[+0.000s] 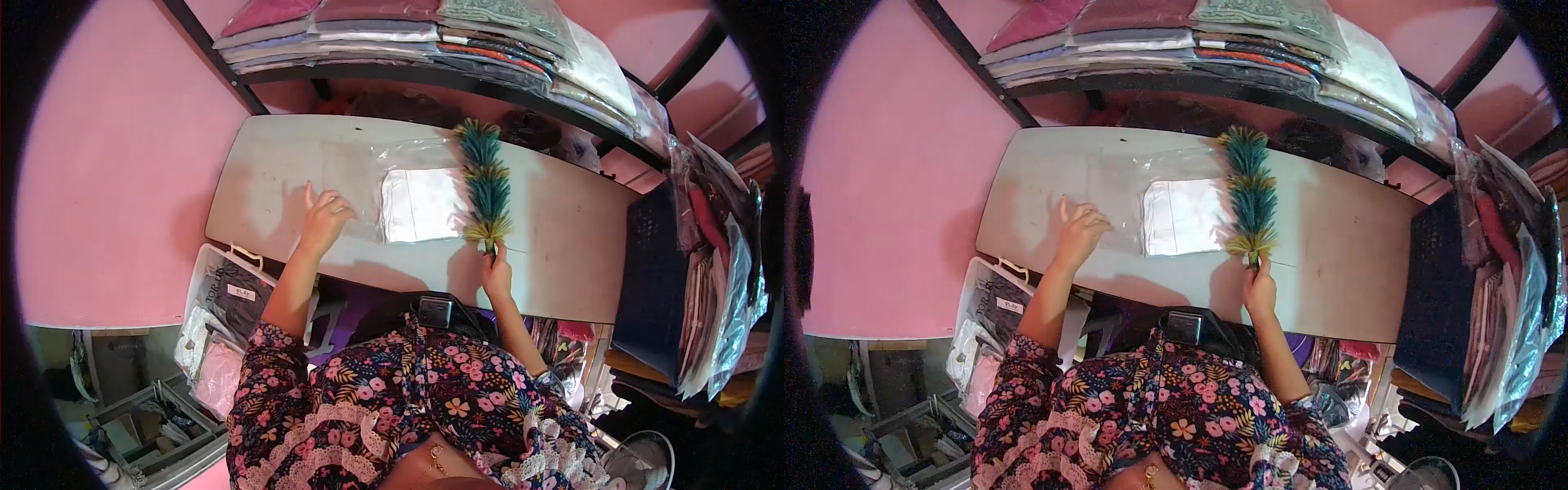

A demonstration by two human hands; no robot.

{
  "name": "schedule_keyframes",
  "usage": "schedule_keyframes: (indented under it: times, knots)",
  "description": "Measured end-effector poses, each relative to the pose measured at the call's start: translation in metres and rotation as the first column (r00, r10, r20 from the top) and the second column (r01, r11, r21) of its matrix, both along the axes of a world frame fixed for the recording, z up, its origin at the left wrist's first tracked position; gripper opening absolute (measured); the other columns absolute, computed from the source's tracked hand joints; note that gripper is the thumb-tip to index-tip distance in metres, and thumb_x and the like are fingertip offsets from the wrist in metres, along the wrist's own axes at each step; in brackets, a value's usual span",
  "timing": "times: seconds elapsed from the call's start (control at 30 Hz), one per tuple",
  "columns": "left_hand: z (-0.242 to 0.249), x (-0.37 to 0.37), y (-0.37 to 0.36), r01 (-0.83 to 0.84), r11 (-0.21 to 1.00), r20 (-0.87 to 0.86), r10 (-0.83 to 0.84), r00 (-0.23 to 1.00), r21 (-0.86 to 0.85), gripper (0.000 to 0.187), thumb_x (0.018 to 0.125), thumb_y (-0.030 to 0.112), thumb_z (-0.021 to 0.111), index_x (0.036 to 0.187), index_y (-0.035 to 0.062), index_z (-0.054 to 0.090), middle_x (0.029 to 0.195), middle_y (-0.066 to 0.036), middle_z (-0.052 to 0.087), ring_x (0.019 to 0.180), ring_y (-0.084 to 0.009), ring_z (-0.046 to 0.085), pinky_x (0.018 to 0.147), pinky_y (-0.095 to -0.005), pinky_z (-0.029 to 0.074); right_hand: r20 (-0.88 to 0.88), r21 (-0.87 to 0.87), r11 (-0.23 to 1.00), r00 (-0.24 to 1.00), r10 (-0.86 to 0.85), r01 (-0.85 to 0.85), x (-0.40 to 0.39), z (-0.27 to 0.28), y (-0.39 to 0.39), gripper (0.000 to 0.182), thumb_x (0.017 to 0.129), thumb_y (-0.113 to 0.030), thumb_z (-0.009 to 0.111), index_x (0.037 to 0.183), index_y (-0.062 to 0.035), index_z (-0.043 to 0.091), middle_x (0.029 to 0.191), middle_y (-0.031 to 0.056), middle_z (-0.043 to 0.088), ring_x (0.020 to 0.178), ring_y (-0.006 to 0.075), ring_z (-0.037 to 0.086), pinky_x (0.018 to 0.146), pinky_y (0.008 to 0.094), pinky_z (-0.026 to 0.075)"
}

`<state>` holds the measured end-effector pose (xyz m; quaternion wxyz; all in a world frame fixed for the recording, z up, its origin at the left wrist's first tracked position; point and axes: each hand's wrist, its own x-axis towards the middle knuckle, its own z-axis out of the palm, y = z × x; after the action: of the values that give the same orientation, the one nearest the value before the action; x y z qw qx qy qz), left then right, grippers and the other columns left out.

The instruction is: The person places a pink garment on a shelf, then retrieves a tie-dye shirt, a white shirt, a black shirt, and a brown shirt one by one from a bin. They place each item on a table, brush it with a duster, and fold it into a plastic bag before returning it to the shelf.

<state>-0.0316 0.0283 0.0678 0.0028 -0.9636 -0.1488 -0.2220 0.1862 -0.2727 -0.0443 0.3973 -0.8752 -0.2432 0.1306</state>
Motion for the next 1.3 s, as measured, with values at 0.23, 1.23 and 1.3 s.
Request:
schedule_keyframes:
  times: [0.23,1.23,1.3]
  knots:
    - [-0.098,-0.079,0.009,-0.123,0.957,0.008,0.13,0.991,-0.264,0.02,0.067,0.003,0.059,0.078,0.0159,0.069,0.09,0.005,0.064,0.099,-0.018,0.053,0.105,-0.054,0.022,0.006,0.043,0.983,0.984,0.179,-0.179,-0.054,-0.01,0.029,0.045,0.087,-0.014,0.048,0.13,-0.0079,0.035,0.075,0.0279,0.06,0.068,0.0452,0.059,0.059,0.0504,0.046]
    - [-0.108,-0.031,-0.005,0.109,0.959,-0.19,-0.162,0.968,-0.262,0.042,0.079,0.023,0.06,0.121,0.0161,0.054,0.137,-0.009,0.043,0.129,-0.0269,0.036,0.105,-0.0422,0.029,0.062,-0.104,0.926,0.927,0.371,-0.363,-0.092,0.041,0.043,0.037,0.083,-0.016,0.056,0.119,-0.0179,0.049,0.086,0.0205,0.063,0.079,0.0408,0.06,0.067,0.0483,0.048]
    - [-0.105,-0.029,-0.006,0.137,0.954,-0.14,-0.178,0.974,-0.265,0.042,0.08,0.023,0.059,0.12,0.016,0.054,0.136,-0.009,0.043,0.129,-0.0267,0.036,0.105,-0.0422,0.029,0.1,-0.139,0.963,0.964,0.246,-0.231,-0.088,0.041,0.049,0.035,0.084,-0.017,0.054,0.118,-0.0179,0.049,0.085,0.0205,0.063,0.078,0.0416,0.06,0.067,0.0495,0.047]
